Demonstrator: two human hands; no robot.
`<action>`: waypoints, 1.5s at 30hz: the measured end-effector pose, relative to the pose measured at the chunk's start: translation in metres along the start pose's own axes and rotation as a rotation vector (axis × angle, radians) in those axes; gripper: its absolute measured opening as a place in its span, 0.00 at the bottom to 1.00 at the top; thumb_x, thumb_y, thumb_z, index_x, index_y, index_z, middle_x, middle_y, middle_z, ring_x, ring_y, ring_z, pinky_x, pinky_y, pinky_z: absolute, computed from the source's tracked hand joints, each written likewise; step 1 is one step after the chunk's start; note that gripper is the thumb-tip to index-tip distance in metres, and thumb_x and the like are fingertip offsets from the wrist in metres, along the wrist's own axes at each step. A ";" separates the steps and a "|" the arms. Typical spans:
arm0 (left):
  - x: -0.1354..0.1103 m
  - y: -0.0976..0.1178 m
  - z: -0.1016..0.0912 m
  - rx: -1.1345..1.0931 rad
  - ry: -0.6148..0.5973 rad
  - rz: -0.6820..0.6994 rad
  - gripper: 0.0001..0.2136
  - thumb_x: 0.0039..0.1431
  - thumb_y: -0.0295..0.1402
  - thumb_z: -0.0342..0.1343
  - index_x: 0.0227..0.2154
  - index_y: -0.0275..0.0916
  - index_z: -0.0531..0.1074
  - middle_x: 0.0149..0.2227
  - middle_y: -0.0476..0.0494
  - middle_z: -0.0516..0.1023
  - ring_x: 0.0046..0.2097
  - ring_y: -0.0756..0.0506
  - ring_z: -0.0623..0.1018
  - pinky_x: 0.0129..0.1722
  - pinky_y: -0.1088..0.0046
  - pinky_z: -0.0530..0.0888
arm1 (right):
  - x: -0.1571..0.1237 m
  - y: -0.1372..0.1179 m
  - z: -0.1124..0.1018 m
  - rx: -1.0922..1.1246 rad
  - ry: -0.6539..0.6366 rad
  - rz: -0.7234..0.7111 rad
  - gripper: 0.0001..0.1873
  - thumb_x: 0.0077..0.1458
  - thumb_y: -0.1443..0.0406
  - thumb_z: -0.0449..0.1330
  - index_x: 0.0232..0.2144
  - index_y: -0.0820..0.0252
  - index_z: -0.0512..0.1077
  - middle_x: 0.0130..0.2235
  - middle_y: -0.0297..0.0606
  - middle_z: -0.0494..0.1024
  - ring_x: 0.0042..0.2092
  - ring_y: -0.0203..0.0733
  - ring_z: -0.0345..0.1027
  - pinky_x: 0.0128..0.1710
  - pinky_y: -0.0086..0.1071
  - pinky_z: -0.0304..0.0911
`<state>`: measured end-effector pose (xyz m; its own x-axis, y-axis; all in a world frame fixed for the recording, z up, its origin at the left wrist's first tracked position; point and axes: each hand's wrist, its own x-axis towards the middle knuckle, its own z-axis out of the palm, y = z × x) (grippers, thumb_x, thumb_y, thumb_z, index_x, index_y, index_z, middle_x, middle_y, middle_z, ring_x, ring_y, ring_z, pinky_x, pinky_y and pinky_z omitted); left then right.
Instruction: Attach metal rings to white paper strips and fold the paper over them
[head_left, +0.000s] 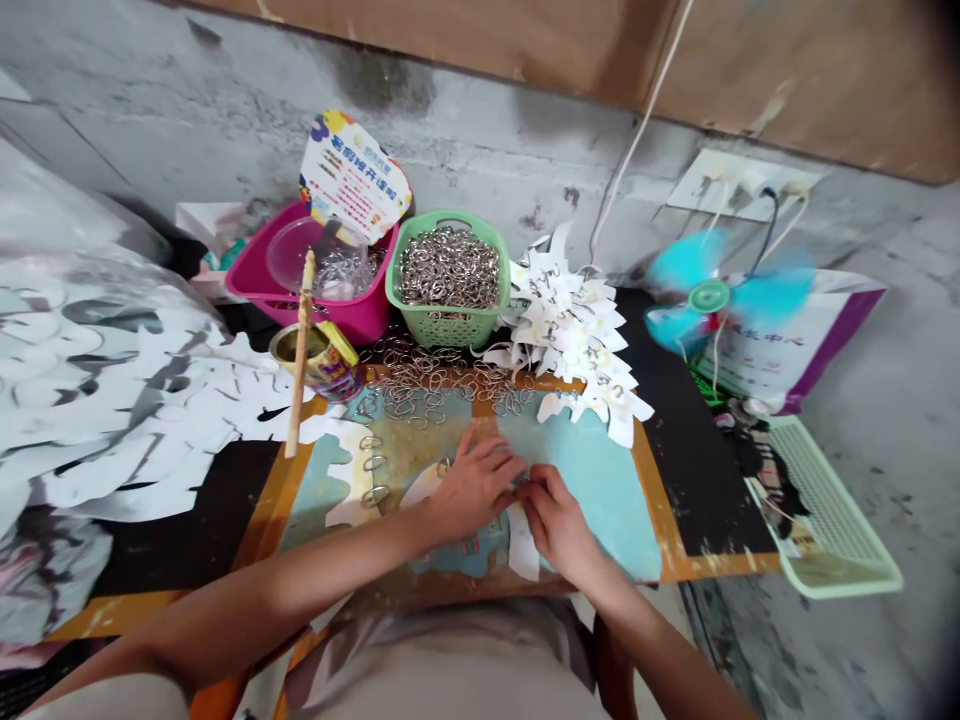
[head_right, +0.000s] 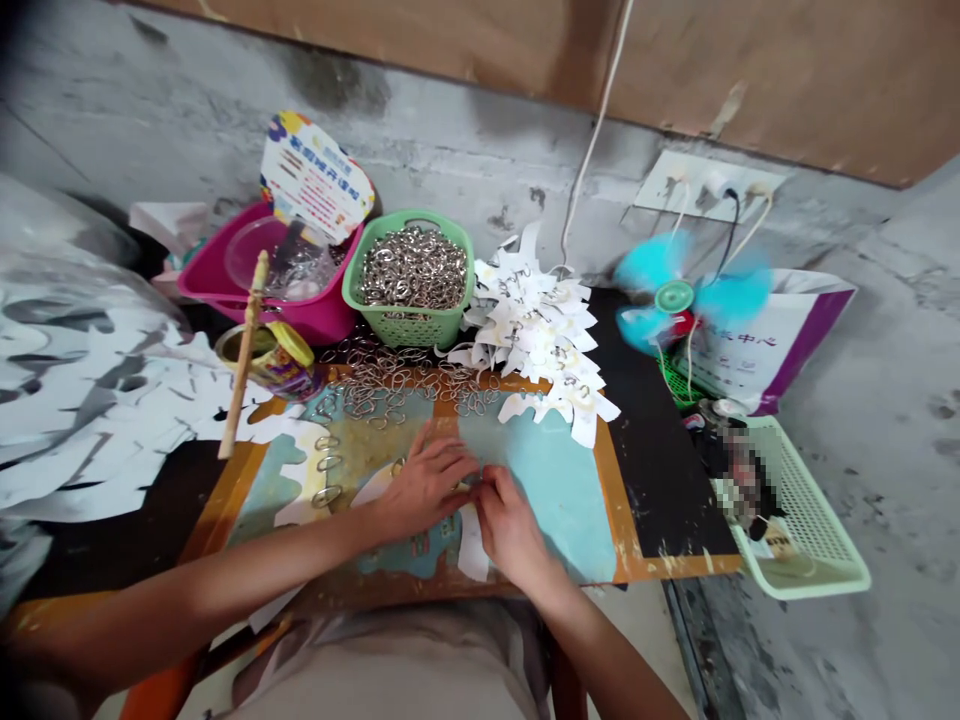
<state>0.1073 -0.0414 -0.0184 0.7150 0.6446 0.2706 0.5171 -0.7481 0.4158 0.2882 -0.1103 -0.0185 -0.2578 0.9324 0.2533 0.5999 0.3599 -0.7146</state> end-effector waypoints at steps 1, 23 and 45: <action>0.001 0.000 0.000 0.006 0.008 0.010 0.10 0.61 0.29 0.57 0.46 0.40 0.71 0.45 0.40 0.79 0.59 0.36 0.69 0.66 0.39 0.43 | 0.000 0.001 -0.001 -0.007 0.005 0.002 0.11 0.64 0.72 0.50 0.38 0.58 0.72 0.43 0.43 0.67 0.45 0.45 0.68 0.47 0.39 0.68; 0.009 0.004 0.008 -0.033 -0.092 -0.017 0.04 0.60 0.28 0.60 0.31 0.44 0.77 0.34 0.48 0.79 0.58 0.35 0.68 0.65 0.33 0.39 | -0.015 0.008 -0.018 -0.020 -0.001 0.059 0.09 0.64 0.69 0.53 0.43 0.58 0.72 0.45 0.44 0.65 0.46 0.46 0.67 0.48 0.41 0.69; 0.009 -0.001 0.009 -0.043 -0.010 0.077 0.07 0.60 0.28 0.61 0.28 0.44 0.80 0.46 0.48 0.79 0.55 0.39 0.71 0.68 0.44 0.46 | 0.043 0.024 -0.049 -0.073 -0.475 -0.069 0.08 0.61 0.74 0.57 0.36 0.61 0.75 0.39 0.39 0.76 0.42 0.42 0.72 0.42 0.34 0.68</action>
<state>0.1175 -0.0367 -0.0244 0.7566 0.5836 0.2949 0.4396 -0.7878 0.4314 0.3287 -0.0599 0.0067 -0.6060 0.7945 -0.0387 0.6160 0.4379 -0.6548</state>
